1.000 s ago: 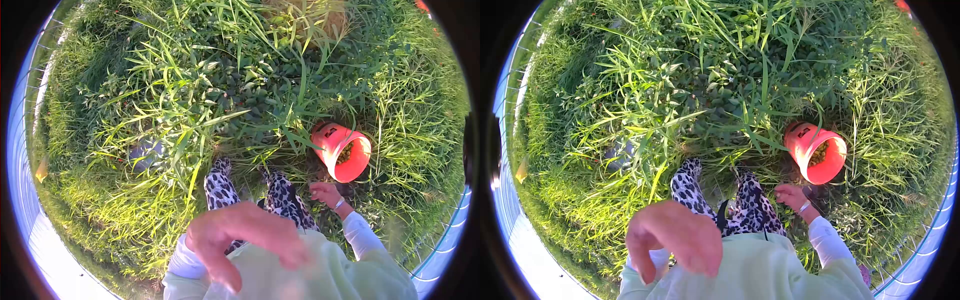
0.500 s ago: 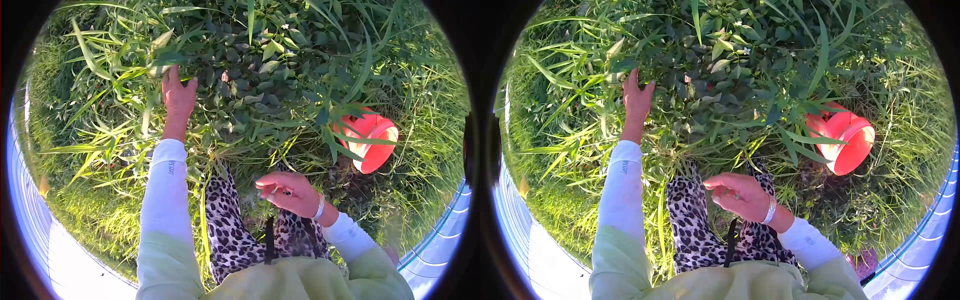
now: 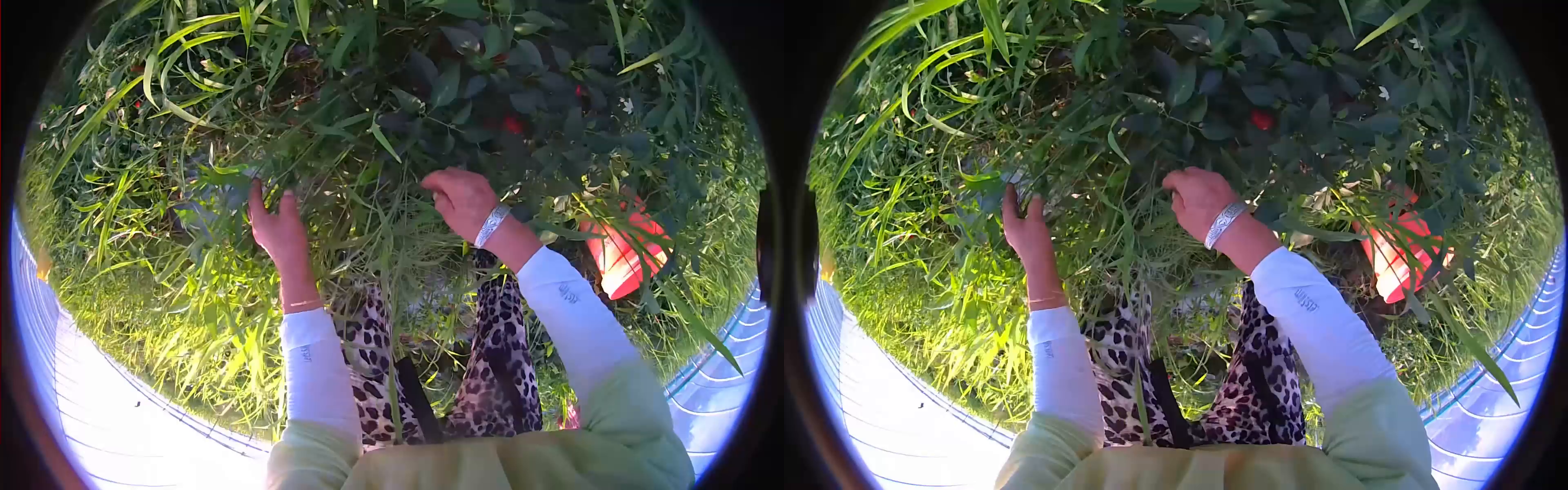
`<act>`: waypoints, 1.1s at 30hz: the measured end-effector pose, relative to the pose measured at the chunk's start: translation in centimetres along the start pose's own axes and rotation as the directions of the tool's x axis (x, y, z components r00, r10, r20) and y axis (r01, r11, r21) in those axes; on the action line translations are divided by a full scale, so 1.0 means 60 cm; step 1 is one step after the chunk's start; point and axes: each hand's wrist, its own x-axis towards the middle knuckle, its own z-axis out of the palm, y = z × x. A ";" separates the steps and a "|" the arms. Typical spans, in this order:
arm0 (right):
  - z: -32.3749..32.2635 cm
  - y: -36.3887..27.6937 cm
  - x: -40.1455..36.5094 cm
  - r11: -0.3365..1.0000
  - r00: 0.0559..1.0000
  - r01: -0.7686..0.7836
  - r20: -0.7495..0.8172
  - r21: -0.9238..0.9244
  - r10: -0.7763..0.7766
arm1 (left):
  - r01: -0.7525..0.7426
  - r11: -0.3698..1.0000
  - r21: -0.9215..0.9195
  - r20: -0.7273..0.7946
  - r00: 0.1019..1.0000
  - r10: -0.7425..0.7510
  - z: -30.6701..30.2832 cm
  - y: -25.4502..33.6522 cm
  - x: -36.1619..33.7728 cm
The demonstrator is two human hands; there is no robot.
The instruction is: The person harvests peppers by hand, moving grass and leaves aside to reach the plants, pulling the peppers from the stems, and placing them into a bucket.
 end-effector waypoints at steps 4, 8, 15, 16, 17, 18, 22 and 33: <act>0.039 0.055 -0.050 0.965 0.896 -0.118 0.393 -0.233 0.205 | 0.106 0.949 -0.299 -0.088 0.987 -0.138 0.013 0.034 0.015; 0.017 0.005 -0.005 0.992 0.963 -0.121 0.243 0.025 0.111 | 0.177 0.877 -0.446 -0.147 0.953 -0.266 0.022 0.032 0.030; 0.059 -0.048 0.181 0.870 0.987 -0.162 0.062 0.466 0.151 | 0.159 0.816 -0.556 -0.118 0.956 -0.267 0.009 0.051 0.071; 0.081 -0.036 0.186 0.976 0.994 -0.085 0.087 0.199 0.069 | 0.198 0.812 -0.549 -0.098 0.950 -0.297 0.002 0.065 0.077; 0.104 -0.023 0.177 0.977 0.993 -0.090 0.091 0.195 0.073 | 0.237 0.808 -0.540 -0.078 0.941 -0.328 -0.006 0.077 0.082; 0.126 -0.015 0.166 0.995 0.986 -0.095 0.138 0.016 0.092 | 0.264 0.802 -0.536 -0.071 0.932 -0.355 -0.009 0.068 0.088; 0.173 -0.009 0.119 0.965 0.961 -0.260 0.106 0.033 0.256 | 0.036 0.947 -0.319 -0.157 0.983 -0.090 -0.015 0.020 0.111; 0.176 -0.064 0.132 0.983 0.989 -0.130 0.055 -0.127 0.138 | -0.211 0.815 0.540 -0.045 0.959 0.279 -0.032 0.002 0.120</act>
